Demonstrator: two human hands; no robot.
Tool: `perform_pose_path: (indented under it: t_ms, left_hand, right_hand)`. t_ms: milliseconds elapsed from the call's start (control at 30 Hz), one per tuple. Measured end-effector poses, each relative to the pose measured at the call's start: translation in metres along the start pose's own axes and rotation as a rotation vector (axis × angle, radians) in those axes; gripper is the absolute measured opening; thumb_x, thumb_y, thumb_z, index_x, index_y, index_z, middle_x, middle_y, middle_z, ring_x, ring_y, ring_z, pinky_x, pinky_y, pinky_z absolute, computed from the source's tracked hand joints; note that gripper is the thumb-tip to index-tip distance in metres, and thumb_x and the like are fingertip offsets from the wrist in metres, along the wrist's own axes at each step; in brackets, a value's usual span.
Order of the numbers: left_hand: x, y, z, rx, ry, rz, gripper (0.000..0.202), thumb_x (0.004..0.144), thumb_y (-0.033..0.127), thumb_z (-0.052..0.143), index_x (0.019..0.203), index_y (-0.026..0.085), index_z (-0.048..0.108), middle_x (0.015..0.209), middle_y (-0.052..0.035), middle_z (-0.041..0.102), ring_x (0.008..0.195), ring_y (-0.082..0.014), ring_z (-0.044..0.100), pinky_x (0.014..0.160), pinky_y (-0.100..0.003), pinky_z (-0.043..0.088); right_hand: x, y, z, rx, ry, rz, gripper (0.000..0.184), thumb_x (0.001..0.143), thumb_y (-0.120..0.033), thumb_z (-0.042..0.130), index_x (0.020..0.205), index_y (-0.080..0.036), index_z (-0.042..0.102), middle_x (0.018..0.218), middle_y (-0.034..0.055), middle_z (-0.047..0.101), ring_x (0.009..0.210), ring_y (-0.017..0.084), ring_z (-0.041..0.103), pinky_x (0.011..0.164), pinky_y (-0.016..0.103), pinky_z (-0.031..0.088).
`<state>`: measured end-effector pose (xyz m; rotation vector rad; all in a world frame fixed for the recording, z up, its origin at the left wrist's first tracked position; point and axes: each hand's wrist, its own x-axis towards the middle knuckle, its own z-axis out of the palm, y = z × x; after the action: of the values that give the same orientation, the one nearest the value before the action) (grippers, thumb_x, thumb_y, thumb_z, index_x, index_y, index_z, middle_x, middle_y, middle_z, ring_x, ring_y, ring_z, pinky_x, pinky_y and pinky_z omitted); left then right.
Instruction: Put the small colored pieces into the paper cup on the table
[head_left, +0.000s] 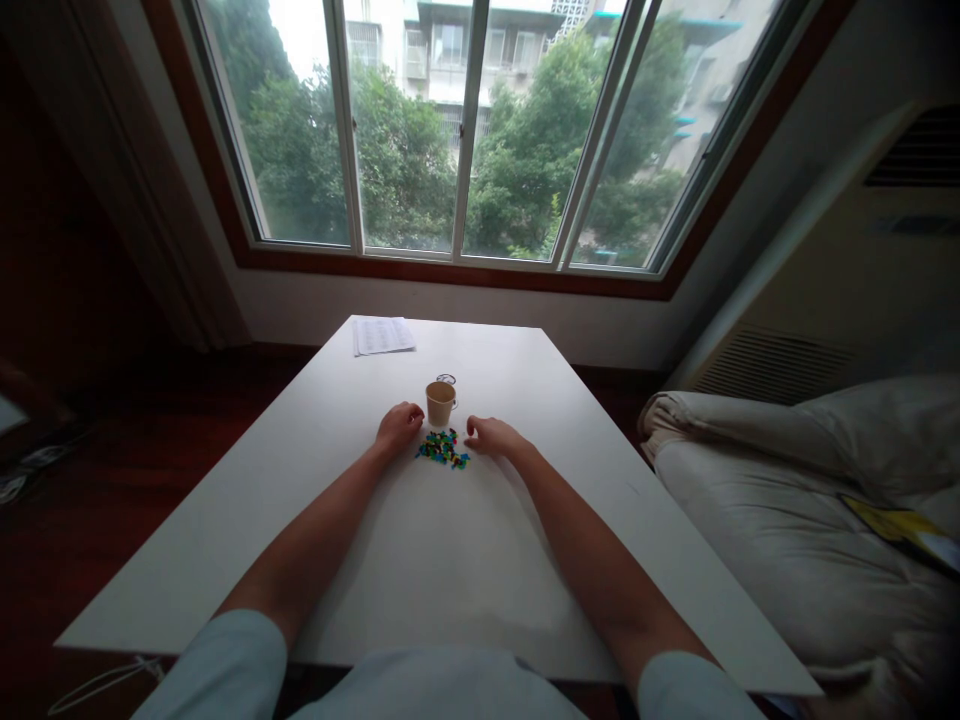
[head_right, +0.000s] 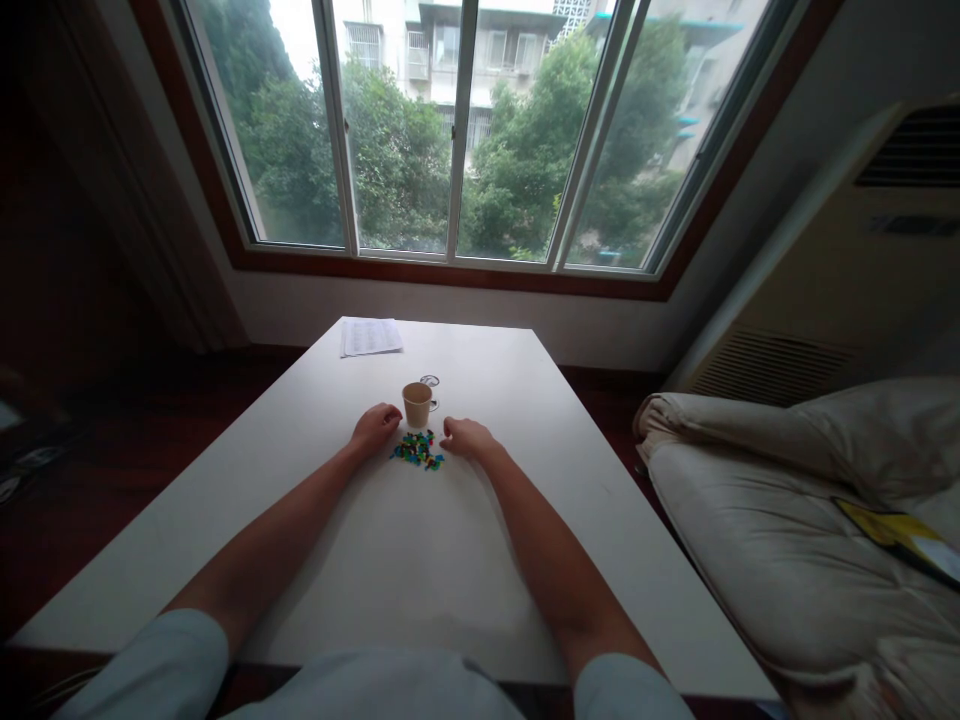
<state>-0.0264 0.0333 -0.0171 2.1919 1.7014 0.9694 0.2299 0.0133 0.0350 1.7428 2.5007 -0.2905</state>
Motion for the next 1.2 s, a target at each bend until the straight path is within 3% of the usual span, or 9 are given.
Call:
perform_pose_path:
  t_ms: [133,267,600,867,1033,1200]
  left_hand:
    - [0.000,0.001,0.000,0.015,-0.005,0.003,0.018,0.084,0.024,0.054,0.088,0.021,0.071,0.091,-0.0063,0.066,0.084,-0.0195,0.059,0.072,-0.030,0.043]
    - [0.000,0.002,-0.001,0.013,-0.011,-0.002,0.018,0.084,0.023,0.055,0.088,0.021,0.072,0.091,-0.0065,0.066,0.085,-0.0197,0.059,0.073,-0.030,0.043]
    - [0.000,0.003,-0.002,0.056,-0.048,-0.010,0.020,0.087,0.024,0.052,0.092,0.020,0.071,0.094,-0.0059,0.066,0.087,-0.0179,0.058,0.075,-0.028,0.043]
    - [0.000,0.006,-0.004,0.050,-0.068,-0.022,0.021,0.087,0.024,0.053,0.094,0.020,0.072,0.097,-0.0065,0.066,0.090,-0.0188,0.058,0.077,-0.029,0.042]
    - [0.000,0.003,-0.003,0.047,-0.063,-0.007,0.021,0.087,0.025,0.052,0.093,0.020,0.072,0.096,-0.0064,0.066,0.089,-0.0187,0.058,0.076,-0.029,0.042]
    - [0.000,0.001,-0.002,0.057,-0.066,-0.012,0.021,0.086,0.025,0.053,0.094,0.021,0.072,0.096,-0.0064,0.067,0.090,-0.0191,0.058,0.077,-0.029,0.043]
  right_hand:
    - [0.001,-0.006,0.003,-0.006,0.055,-0.055,0.017,0.089,-0.029,0.059,0.103,-0.023,0.066,0.104,0.0061,0.070,0.093,0.019,0.063,0.069,0.024,0.037]
    - [0.001,-0.010,0.004,-0.009,0.072,-0.068,0.016,0.088,-0.019,0.055,0.098,-0.021,0.068,0.102,0.0062,0.070,0.094,0.018,0.063,0.070,0.024,0.037]
    - [-0.003,-0.006,0.008,-0.050,0.191,-0.001,0.024,0.094,-0.035,0.055,0.114,-0.023,0.061,0.114,0.0083,0.065,0.102,0.021,0.060,0.074,0.026,0.040]
    - [-0.002,-0.007,0.007,-0.024,0.140,-0.133,0.020,0.090,-0.016,0.051,0.098,-0.021,0.068,0.102,0.0072,0.069,0.092,0.018,0.062,0.072,0.023,0.037]
    - [-0.001,-0.007,0.005,-0.009,0.110,-0.203,0.018,0.089,-0.021,0.053,0.096,-0.021,0.070,0.098,0.0062,0.071,0.087,0.018,0.062,0.069,0.023,0.036]
    - [-0.005,-0.006,-0.004,0.082,0.013,-0.273,0.024,0.089,-0.037,0.060,0.102,-0.022,0.072,0.095,0.0043,0.071,0.081,0.016,0.061,0.065,0.022,0.036]
